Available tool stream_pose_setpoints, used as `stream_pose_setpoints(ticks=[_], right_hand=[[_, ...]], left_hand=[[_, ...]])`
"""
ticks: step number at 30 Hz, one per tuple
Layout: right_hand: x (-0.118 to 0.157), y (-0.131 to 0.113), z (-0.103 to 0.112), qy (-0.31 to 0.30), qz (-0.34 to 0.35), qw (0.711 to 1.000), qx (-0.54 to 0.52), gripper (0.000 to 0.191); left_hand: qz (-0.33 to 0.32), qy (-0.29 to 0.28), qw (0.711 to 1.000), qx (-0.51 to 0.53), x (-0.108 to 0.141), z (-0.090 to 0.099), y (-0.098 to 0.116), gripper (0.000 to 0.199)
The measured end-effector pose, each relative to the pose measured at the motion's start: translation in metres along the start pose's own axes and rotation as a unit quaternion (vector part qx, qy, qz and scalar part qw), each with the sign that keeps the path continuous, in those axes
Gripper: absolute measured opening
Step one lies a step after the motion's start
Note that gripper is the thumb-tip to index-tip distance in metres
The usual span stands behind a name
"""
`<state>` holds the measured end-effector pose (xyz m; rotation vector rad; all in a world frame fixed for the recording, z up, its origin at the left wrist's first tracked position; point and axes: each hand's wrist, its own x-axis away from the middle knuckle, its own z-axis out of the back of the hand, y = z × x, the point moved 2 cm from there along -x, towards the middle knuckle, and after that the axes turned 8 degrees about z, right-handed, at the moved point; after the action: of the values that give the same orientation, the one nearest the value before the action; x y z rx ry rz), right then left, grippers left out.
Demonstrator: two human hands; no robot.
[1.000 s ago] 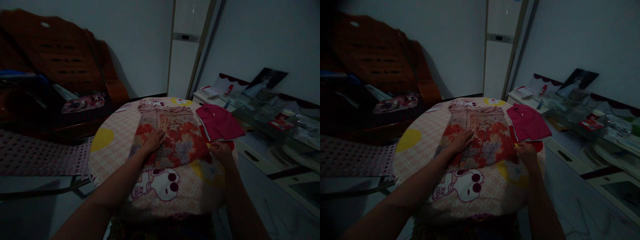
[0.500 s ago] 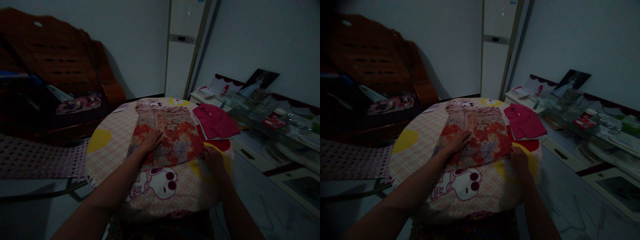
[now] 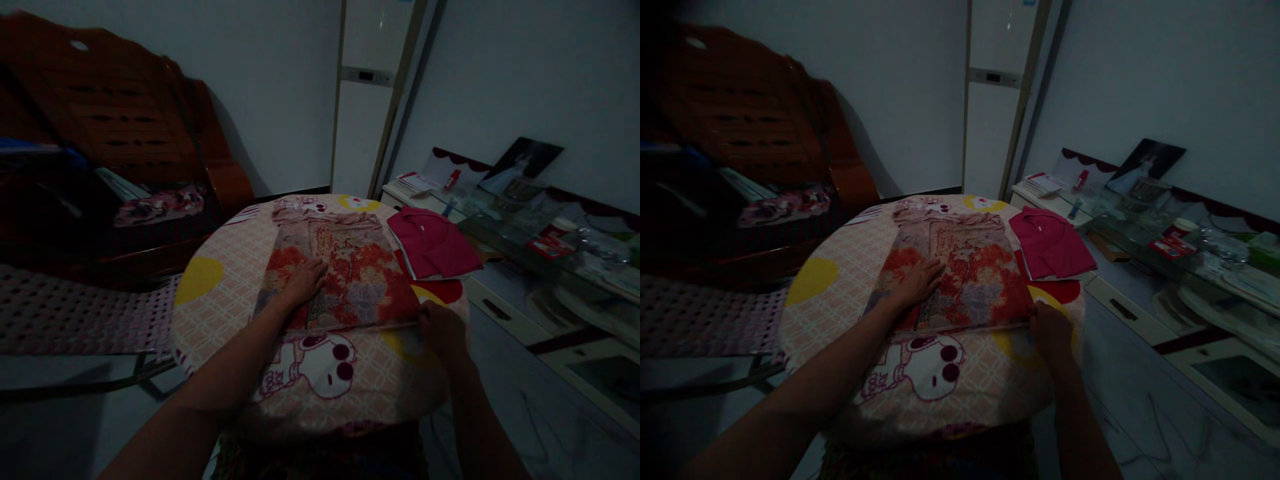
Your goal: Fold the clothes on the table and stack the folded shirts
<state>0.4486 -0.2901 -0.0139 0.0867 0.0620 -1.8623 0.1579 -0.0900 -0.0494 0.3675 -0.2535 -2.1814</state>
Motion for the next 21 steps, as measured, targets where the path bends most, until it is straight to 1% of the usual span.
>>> stream_pose_setpoints(ticks=[3,5,7,9,11,12,15,16,18,20,21], right_hand=[[0.001,0.006,-0.007,-0.023,0.008,1.000,-0.010,0.023],[0.001,0.013,-0.009,-0.019,0.038,0.997,-0.057,0.028],[-0.001,0.019,-0.009,-0.024,0.083,0.988,-0.131,0.035],[-0.004,0.023,-0.008,-0.034,0.107,0.972,-0.208,0.035],[-0.008,0.024,-0.008,-0.027,0.095,0.961,-0.258,0.032],[-0.010,0.023,-0.010,-0.016,0.082,0.960,-0.266,0.032],[-0.014,0.019,-0.019,0.022,0.043,0.970,-0.237,0.028],[-0.015,0.019,-0.022,0.031,0.032,0.973,-0.225,0.027],[-0.017,0.019,-0.026,0.040,0.015,0.974,-0.224,0.032],[-0.020,0.018,-0.025,0.050,0.001,0.964,-0.260,0.035],[-0.022,0.016,-0.022,0.055,-0.002,0.956,-0.288,0.036]], left_hand=[[-0.026,0.003,1.000,0.017,0.002,0.002,0.006,0.042],[-0.063,-0.006,0.997,0.042,0.005,0.003,0.014,0.045],[-0.119,-0.034,0.990,0.072,0.011,0.002,0.027,0.051],[-0.171,-0.072,0.978,0.095,0.018,-0.001,0.043,0.058],[-0.207,-0.111,0.966,0.107,0.025,-0.007,0.060,0.059],[-0.220,-0.128,0.961,0.111,0.029,-0.011,0.068,0.056],[-0.240,-0.167,0.948,0.125,0.037,-0.018,0.085,0.047],[-0.242,-0.176,0.945,0.136,0.039,-0.018,0.087,0.045],[-0.246,-0.192,0.934,0.174,0.041,-0.016,0.090,0.042],[-0.238,-0.203,0.918,0.243,0.040,-0.011,0.090,0.040],[-0.222,-0.203,0.910,0.287,0.038,-0.009,0.089,0.039]])
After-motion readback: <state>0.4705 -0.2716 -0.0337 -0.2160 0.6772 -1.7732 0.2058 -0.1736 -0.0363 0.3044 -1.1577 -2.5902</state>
